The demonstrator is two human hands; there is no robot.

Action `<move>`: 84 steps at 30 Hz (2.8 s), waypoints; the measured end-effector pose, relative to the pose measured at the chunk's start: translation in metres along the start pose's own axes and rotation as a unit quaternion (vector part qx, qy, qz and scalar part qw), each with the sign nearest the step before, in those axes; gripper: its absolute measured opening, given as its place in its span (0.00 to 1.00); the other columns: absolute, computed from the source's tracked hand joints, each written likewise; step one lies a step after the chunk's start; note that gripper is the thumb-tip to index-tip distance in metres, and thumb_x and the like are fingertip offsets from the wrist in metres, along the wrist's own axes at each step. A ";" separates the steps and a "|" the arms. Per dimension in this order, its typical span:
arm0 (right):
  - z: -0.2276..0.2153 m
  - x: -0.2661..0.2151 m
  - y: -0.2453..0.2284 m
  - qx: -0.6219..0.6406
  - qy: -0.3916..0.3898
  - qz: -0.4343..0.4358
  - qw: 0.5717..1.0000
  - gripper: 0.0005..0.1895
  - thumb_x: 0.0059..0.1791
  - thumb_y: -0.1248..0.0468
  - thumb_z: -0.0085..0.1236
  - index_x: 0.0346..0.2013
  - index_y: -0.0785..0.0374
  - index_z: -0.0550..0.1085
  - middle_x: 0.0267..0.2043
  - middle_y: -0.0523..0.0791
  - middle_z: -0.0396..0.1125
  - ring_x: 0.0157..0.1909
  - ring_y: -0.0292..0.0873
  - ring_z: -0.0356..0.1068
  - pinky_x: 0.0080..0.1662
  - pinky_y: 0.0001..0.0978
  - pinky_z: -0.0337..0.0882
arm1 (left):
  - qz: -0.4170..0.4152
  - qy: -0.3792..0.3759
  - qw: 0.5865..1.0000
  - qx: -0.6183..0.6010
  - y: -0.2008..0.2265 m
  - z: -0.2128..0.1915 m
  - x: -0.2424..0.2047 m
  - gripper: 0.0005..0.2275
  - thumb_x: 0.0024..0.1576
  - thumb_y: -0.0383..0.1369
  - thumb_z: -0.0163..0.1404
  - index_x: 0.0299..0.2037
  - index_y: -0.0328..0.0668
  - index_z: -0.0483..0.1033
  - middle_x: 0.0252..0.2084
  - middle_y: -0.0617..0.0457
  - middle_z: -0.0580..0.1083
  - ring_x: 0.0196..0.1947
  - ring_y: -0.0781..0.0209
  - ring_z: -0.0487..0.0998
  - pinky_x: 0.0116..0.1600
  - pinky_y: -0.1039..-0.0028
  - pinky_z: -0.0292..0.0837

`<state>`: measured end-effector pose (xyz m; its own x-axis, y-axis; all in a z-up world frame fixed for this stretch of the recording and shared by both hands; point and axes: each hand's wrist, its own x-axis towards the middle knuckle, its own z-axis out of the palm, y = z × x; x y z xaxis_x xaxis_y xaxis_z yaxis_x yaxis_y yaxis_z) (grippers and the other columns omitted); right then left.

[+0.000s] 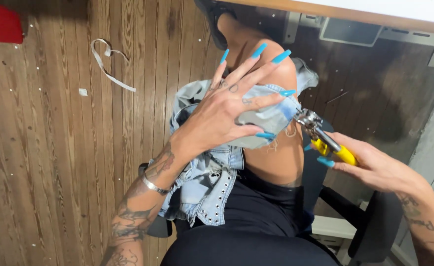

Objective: Punching holes in denim fabric and attaching metal hardware using a manual press

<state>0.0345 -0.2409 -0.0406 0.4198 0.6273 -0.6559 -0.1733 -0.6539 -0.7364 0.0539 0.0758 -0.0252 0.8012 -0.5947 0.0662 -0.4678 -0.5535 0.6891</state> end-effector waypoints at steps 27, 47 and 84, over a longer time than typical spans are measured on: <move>0.057 -0.031 -0.002 0.289 0.171 -0.095 0.937 0.33 0.32 0.76 0.49 0.52 0.63 0.58 0.51 0.45 0.56 0.51 0.45 0.60 0.45 0.27 0.62 | 0.153 0.174 0.968 0.096 0.033 -0.005 0.000 0.15 0.56 0.35 0.46 0.48 0.34 0.64 0.50 0.43 0.66 0.51 0.49 0.67 0.58 0.59 0.61; 0.072 -0.046 -0.086 0.475 0.096 -0.306 0.820 0.28 0.39 0.58 0.57 0.48 0.69 0.59 0.59 0.55 0.48 0.47 0.46 0.63 0.47 0.40 0.67 | 0.160 0.107 0.961 0.201 0.071 -0.030 -0.024 0.07 0.55 0.21 0.41 0.38 0.43 0.70 0.27 0.60 0.71 0.30 0.64 0.72 0.52 0.67 0.60; 0.070 -0.038 -0.063 0.452 0.285 -0.163 0.829 0.24 0.36 0.66 0.44 0.47 0.68 0.60 0.59 0.51 0.52 0.44 0.46 0.64 0.42 0.38 0.69 | 0.135 0.237 0.946 0.173 0.051 0.007 -0.019 0.05 0.55 0.28 0.44 0.38 0.35 0.66 0.39 0.45 0.66 0.37 0.48 0.67 0.43 0.61 0.62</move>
<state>-0.0326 -0.1941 0.0187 0.8841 0.2382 -0.4022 -0.4567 0.2572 -0.8516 0.0127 0.0549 0.0035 0.6739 -0.4591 0.5789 -0.7081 -0.6249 0.3288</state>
